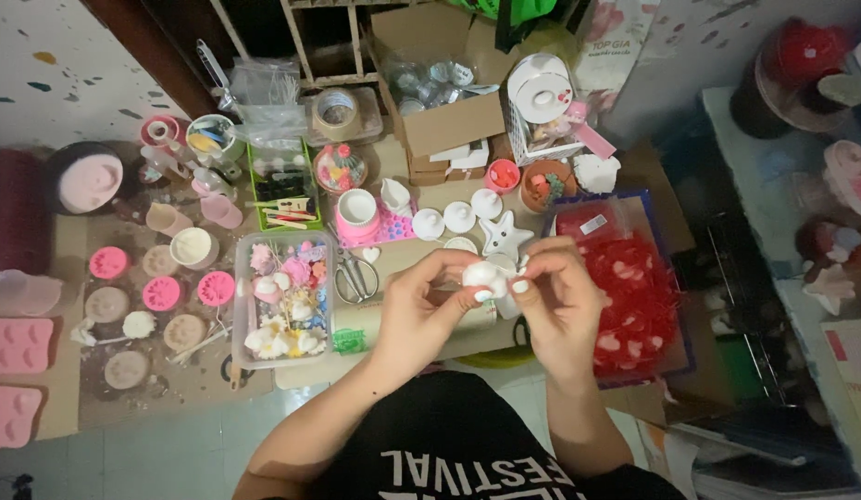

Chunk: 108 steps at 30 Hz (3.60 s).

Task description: Preparing, trimming, and packaging small heart-shaped decorative candles.

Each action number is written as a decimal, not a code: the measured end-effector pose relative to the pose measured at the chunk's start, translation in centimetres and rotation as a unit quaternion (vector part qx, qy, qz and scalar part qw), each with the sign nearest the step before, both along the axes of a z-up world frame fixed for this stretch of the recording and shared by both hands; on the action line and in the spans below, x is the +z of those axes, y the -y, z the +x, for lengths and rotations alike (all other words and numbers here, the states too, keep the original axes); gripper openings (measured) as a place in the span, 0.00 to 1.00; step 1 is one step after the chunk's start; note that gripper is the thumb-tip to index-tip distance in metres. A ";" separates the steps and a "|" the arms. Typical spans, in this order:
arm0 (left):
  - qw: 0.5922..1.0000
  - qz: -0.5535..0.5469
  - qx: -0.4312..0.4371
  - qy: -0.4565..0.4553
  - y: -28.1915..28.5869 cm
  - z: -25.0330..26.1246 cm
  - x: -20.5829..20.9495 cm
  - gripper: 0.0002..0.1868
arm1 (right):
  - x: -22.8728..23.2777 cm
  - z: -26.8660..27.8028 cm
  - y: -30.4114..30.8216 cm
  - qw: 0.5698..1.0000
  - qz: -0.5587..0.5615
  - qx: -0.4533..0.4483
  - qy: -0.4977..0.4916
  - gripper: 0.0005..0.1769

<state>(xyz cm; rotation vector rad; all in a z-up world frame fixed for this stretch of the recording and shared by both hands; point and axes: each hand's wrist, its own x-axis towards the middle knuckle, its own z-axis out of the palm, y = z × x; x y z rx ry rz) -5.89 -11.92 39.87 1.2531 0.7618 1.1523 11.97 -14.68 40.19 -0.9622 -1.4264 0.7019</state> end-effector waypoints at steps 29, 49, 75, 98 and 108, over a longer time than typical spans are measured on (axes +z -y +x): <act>0.983 0.161 -0.075 -0.052 -0.9 -0.1 -1.1 0.26 | -6.3 2.2 -1.0 0.794 -0.356 0.233 -0.434 0.12; 0.954 0.207 -0.127 -0.179 -2.8 -1.3 3.2 0.36 | -0.4 2.4 0.9 0.990 -0.111 0.084 0.009 0.16; 0.994 0.084 0.006 0.070 -0.7 0.6 -1.7 0.40 | -0.8 -1.4 -1.2 0.996 0.007 -0.058 -0.074 0.05; 0.905 0.354 0.040 -0.231 -1.9 -2.4 0.4 0.27 | -10.2 2.5 -3.2 0.777 -0.404 0.228 -0.425 0.15; 0.894 0.385 -0.041 -0.227 -1.8 -3.2 -3.8 0.17 | -17.3 0.6 -3.1 0.546 -0.493 0.339 -0.587 0.11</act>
